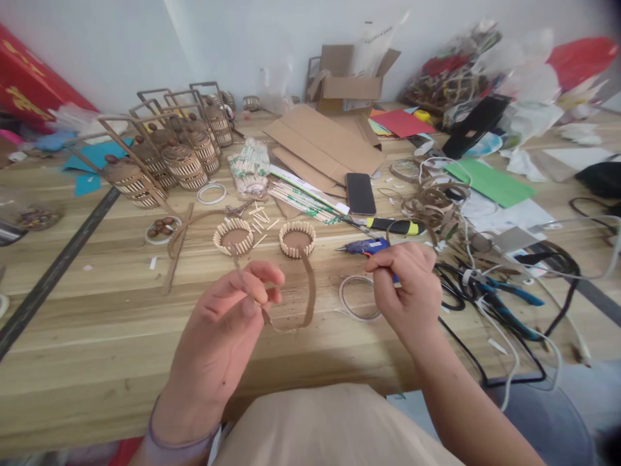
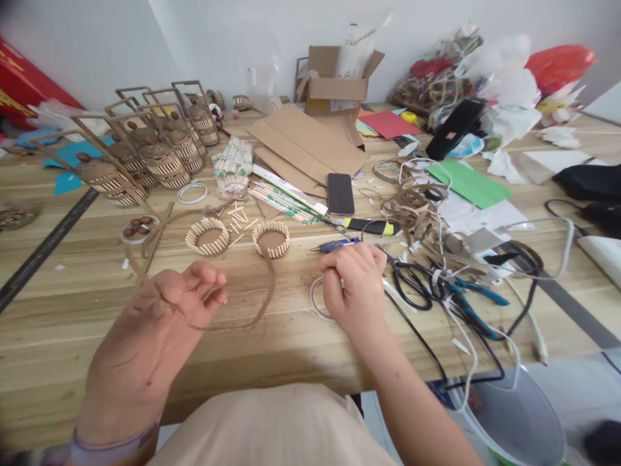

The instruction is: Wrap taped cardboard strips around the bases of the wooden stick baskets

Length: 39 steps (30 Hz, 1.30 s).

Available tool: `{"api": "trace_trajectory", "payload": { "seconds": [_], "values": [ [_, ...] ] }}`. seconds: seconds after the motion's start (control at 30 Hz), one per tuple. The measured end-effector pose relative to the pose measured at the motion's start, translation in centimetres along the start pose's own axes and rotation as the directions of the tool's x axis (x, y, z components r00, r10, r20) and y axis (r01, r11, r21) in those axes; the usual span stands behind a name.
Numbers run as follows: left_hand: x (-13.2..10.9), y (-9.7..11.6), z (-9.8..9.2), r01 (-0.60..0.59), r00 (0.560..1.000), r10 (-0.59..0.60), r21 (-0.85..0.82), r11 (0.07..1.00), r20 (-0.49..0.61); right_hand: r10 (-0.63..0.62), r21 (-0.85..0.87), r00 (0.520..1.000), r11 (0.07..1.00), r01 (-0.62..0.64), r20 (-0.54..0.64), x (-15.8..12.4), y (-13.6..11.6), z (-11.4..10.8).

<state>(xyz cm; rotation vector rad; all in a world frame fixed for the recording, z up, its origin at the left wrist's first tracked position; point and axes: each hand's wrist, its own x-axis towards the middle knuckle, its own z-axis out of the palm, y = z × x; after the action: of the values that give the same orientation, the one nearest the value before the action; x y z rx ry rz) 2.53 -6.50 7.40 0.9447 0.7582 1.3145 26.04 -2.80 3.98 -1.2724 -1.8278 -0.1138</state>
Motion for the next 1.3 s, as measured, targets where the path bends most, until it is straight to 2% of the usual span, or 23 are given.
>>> {"api": "trace_trajectory", "payload": {
  "seconds": [0.1,0.2,0.27,0.3,0.33,0.4,0.47,0.53,0.6,0.67,0.73,0.83,1.0,1.17,1.23,1.3],
  "values": [
    [0.0,-0.3,-0.3,0.019,0.997,-0.019,-0.001,1.0,0.079,-0.008,0.069,0.994,0.998,0.001,0.106,1.0,-1.4,-0.6],
    [0.1,-0.7,-0.3,0.026,0.99,-0.028,0.011,1.0,0.137,-0.043,0.289,0.983,0.957,-0.011,0.179,1.9,-3.4,-0.8],
    [0.3,-0.9,-0.2,0.006,0.984,-0.008,0.016,1.0,0.18,-0.087,0.483,0.959,0.874,-0.056,0.268,2.3,-4.7,-0.8],
    [0.3,-1.0,-0.2,-0.01,0.979,0.006,0.016,1.0,0.204,-0.114,0.587,0.933,0.801,-0.117,0.34,2.4,-5.3,-0.6],
    [0.4,-1.0,-0.1,-0.024,0.975,0.02,0.017,1.0,0.222,-0.14,0.674,0.893,0.708,-0.211,0.427,2.5,-5.7,-0.5],
    [0.5,-1.2,-0.1,-0.043,0.97,0.036,0.022,0.999,0.239,-0.181,0.736,0.771,0.489,-0.468,0.611,2.6,-6.3,-0.2],
    [0.6,-1.4,-0.1,-0.048,0.969,0.042,0.021,0.999,0.242,-0.19,0.66,0.633,0.275,-0.699,0.75,2.5,-6.5,0.2],
    [0.7,-1.8,-0.2,-0.049,0.964,0.048,-0.003,0.999,0.261,-0.205,0.557,0.531,0.094,-0.825,0.822,2.3,-6.4,0.6],
    [0.8,-2.2,-0.3,-0.041,0.958,0.046,-0.021,0.999,0.285,-0.211,0.484,0.481,-0.037,-0.874,0.851,2.0,-6.3,0.7],
    [0.8,-2.5,-0.4,-0.039,0.958,0.034,0.011,0.999,0.284,-0.217,0.443,0.459,-0.122,-0.888,0.862,1.7,-6.1,0.8],
    [0.8,-2.7,-0.4,-0.037,0.969,0.014,0.089,0.995,0.248,-0.225,0.411,0.443,-0.176,-0.895,0.868,1.4,-5.9,0.7],
    [0.8,-2.7,-0.5,-0.083,0.974,0.035,0.209,0.974,0.224,-0.247,0.343,0.393,-0.222,-0.913,0.886,0.9,-5.5,0.6],
    [1.0,-2.6,-0.7,-0.255,0.944,0.141,0.389,0.885,0.298,-0.302,0.228,0.312,-0.281,-0.932,0.901,0.2,-4.6,0.9],
    [1.0,-2.4,-1.0,-0.361,0.917,0.21,0.483,0.798,0.338,-0.263,0.17,0.232,-0.237,-0.957,0.936,0.0,-3.7,1.1],
    [1.6,-2.5,-1.3,-0.357,0.924,0.203,0.543,0.76,0.323,-0.238,0.167,0.216,-0.212,-0.963,0.947,-0.2,-3.3,0.7],
    [2.8,-2.9,-1.8,-0.334,0.941,0.203,0.655,0.678,0.269,-0.193,0.185,0.214,-0.16,-0.97,0.957,-0.3,-2.7,0.1]
  ]
}}
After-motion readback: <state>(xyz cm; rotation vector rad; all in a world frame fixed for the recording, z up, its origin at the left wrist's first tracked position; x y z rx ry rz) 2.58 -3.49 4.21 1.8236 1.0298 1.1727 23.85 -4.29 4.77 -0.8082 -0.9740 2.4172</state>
